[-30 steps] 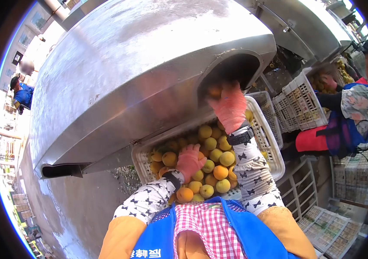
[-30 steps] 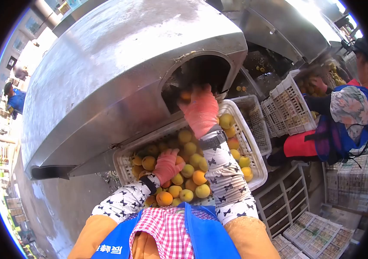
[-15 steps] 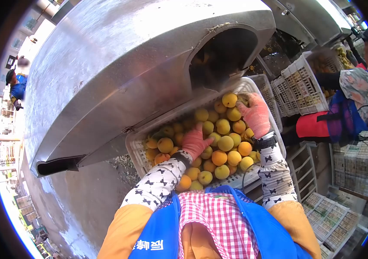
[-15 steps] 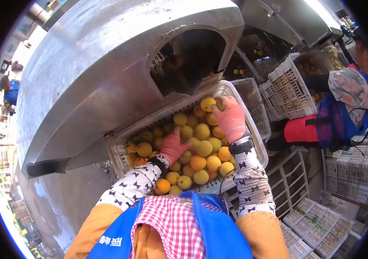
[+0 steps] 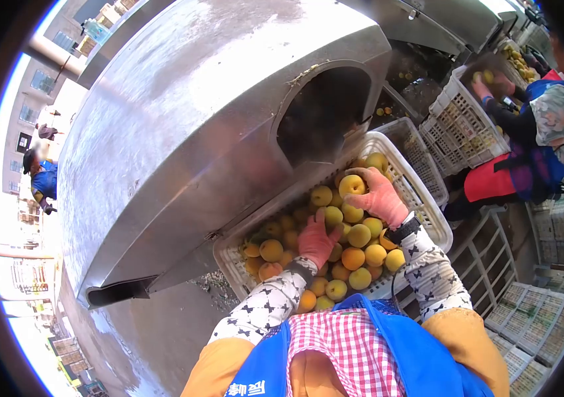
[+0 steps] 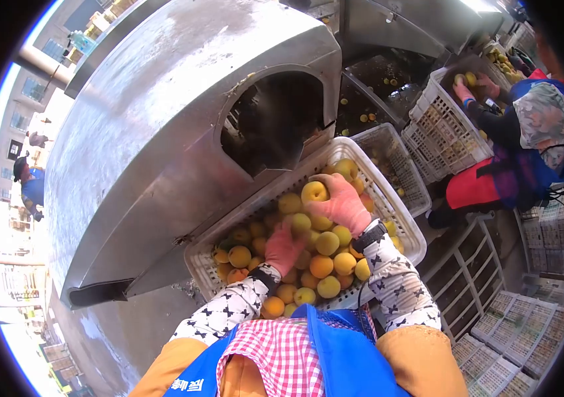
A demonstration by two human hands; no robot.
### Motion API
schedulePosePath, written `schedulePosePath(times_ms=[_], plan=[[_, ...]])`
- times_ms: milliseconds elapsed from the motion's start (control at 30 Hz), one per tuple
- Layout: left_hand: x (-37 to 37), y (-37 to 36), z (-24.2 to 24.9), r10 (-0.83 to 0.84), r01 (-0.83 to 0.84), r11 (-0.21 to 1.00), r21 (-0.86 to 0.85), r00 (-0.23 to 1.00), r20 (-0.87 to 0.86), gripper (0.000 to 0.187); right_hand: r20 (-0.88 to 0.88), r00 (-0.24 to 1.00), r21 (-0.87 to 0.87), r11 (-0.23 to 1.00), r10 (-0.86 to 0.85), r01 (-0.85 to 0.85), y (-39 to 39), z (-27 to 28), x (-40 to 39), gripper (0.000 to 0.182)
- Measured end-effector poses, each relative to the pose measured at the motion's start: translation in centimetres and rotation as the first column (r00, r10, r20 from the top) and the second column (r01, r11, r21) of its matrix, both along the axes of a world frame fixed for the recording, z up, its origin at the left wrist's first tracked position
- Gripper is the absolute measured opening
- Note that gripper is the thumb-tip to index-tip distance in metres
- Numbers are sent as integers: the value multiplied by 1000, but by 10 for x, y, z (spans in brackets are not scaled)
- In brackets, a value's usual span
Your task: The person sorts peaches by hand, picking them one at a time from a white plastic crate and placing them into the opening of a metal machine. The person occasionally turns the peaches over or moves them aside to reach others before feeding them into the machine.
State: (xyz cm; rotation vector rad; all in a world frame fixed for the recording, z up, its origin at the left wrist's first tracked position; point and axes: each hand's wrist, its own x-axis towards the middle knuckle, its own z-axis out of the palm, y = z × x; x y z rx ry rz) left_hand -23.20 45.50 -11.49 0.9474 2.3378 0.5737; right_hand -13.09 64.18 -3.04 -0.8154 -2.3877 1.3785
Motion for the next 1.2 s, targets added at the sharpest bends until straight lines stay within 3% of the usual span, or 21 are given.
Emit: schedulePosePath(times_ms=[33, 100, 133, 167, 200, 233, 267, 300, 333, 400, 500, 567, 700, 833, 900, 933, 1000, 1067, 1133, 1167, 1200], plan=[[-1, 0, 0, -6, 6, 1000, -4, 999, 39, 68, 2, 1000, -6, 1000, -1, 1, -6, 6, 3, 68], [-5, 3, 1, -4, 4, 1000, -1, 997, 78, 67, -282, 947, -494, 869, -150, -9, -18, 34, -2, 68], [-11, 4, 2, 9, -12, 1000, 26, 993, 116, 67, -283, 948, -489, 872, -143, -14, -19, 47, -12, 68], [-15, 5, 2, 20, -28, 998, 52, 988, 154, 67, -346, 916, -184, 972, -203, 146, -16, 60, -27, 70], [-16, 5, 5, 31, -46, 996, 77, 981, 193, 68, -425, 875, 130, 941, -232, 312, -15, 68, -41, 71], [-15, 5, 8, 52, -71, 994, 86, 978, 204, 66, -430, 875, 133, 942, -225, 307, -14, 72, -55, 71], [-16, 4, 10, 55, -75, 993, 95, 979, 196, 66, -321, 915, 325, 879, -244, 348, -12, 74, -70, 72], [-17, 0, 11, 79, -136, 978, 156, 943, 322, 65, -215, 935, 511, 783, -283, 354, -10, 75, -80, 73], [-18, -4, 12, 90, -201, 957, 208, 891, 445, 64, -225, 935, 515, 781, -275, 354, -12, 73, -82, 73], [-17, -11, 37, 126, -261, 940, 220, 865, 486, 61, -233, 968, 604, 767, -91, 217, -24, 66, -81, 72], [-10, -23, 85, 239, -548, 833, 76, 479, 845, 57, -208, 971, 481, 851, -121, 209, -27, 62, -68, 73], [-13, -29, 82, 213, -547, 831, 95, 473, 855, 55, -170, 962, 370, 890, -215, 265, -30, 62, -68, 72], [-18, -32, 74, 138, -514, 839, 176, 514, 846, 50, -277, 908, 449, 794, -314, 411, -32, 43, -100, 64], [-19, -29, 98, 146, -540, 826, 161, 482, 864, 39, -116, 972, 538, 810, -204, 234, -7, 35, -132, 62], [-26, -28, 95, 16, -385, 835, 393, 730, 683, 37, -276, 949, 580, 761, -152, 290, 1, 50, -134, 43], [-30, -29, 99, 16, -386, 834, 394, 731, 682, 37, -277, 949, 581, 761, -150, 289, -1, 60, -125, 43], [-35, -27, 129, 22, -463, 812, 355, 632, 774, 37, -510, 828, 238, 886, -234, 397, -17, 93, -89, 49], [-42, -23, 140, -34, -491, 781, 387, 585, 810, 42, -455, 864, 180, 929, -214, 324, -27, 92, -56, 58], [-47, -19, 142, -93, -515, 750, 415, 539, 837, 47, -290, 946, 16, 989, 145, -147, -32, 94, -31, 63], [-50, -15, 143, -153, -508, 731, 456, 529, 835, 48, -287, 946, 12, 989, 147, -150, -36, 89, -27, 63], [-52, -11, 147, -216, -497, 709, 500, 521, 826, 48, -341, 914, 123, 975, 219, -187, -39, 84, -24, 64]])
